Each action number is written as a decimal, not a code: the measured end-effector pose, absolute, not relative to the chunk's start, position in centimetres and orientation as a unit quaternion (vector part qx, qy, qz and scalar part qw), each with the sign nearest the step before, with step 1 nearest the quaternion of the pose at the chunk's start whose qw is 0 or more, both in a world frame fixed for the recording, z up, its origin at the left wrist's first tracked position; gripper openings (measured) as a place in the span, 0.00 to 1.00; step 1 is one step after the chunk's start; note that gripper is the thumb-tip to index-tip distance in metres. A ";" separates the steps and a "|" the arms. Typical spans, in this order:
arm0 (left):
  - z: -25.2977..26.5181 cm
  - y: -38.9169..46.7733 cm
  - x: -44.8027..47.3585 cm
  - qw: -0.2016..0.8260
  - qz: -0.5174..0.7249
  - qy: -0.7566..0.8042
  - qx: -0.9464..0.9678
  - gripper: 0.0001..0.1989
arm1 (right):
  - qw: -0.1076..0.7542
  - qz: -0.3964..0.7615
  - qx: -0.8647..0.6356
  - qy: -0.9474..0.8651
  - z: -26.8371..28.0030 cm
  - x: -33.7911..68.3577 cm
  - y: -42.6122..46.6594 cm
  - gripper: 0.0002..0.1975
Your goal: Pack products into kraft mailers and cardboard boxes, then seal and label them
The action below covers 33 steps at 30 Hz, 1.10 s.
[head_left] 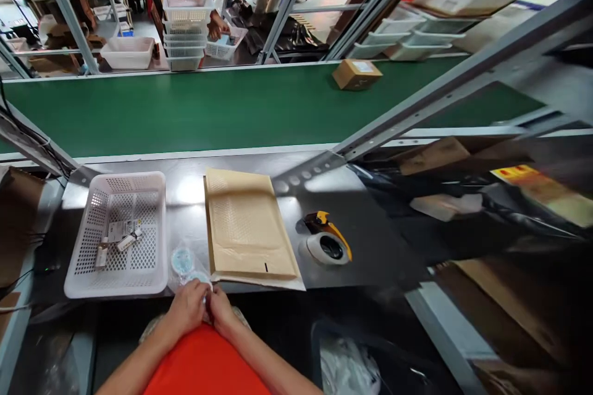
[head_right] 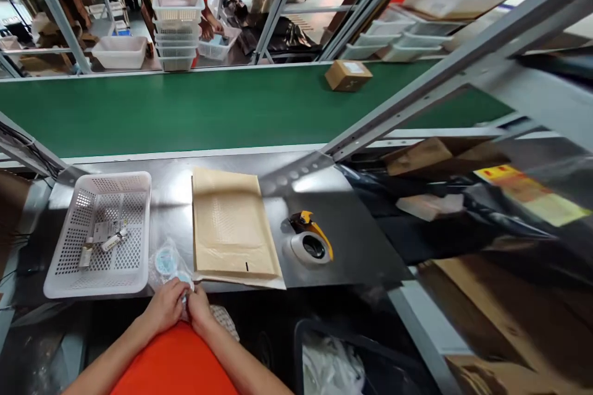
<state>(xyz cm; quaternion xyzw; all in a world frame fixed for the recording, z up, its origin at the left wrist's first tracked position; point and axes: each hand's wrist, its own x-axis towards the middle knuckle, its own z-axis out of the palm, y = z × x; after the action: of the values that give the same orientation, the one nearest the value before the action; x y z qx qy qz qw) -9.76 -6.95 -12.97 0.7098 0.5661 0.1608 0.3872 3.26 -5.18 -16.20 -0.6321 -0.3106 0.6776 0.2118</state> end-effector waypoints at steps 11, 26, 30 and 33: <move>-15.7 -8.4 -12.1 0.280 0.072 0.651 0.702 0.28 | 0.245 0.640 -0.669 -0.290 -17.1 2.4 -4.9 0.22; -14.7 -8.2 -11.0 0.309 0.230 0.663 0.642 0.18 | 0.253 0.707 -0.604 -0.266 -15.2 2.1 -3.3 0.21; -14.0 -7.8 -10.4 0.338 0.255 0.678 0.601 0.16 | 0.278 0.705 -0.606 -0.244 -15.3 1.7 -2.6 0.21; -13.4 -8.2 -10.2 0.366 0.302 0.654 0.589 0.15 | 0.296 0.699 -0.613 -0.218 -15.5 1.2 -2.7 0.24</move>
<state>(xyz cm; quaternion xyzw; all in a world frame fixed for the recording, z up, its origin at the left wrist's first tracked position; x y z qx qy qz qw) -10.23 -8.19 -13.41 0.5889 0.6539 0.3024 0.3664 1.17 -2.65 -15.53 -0.6135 -0.2177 0.6989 0.2963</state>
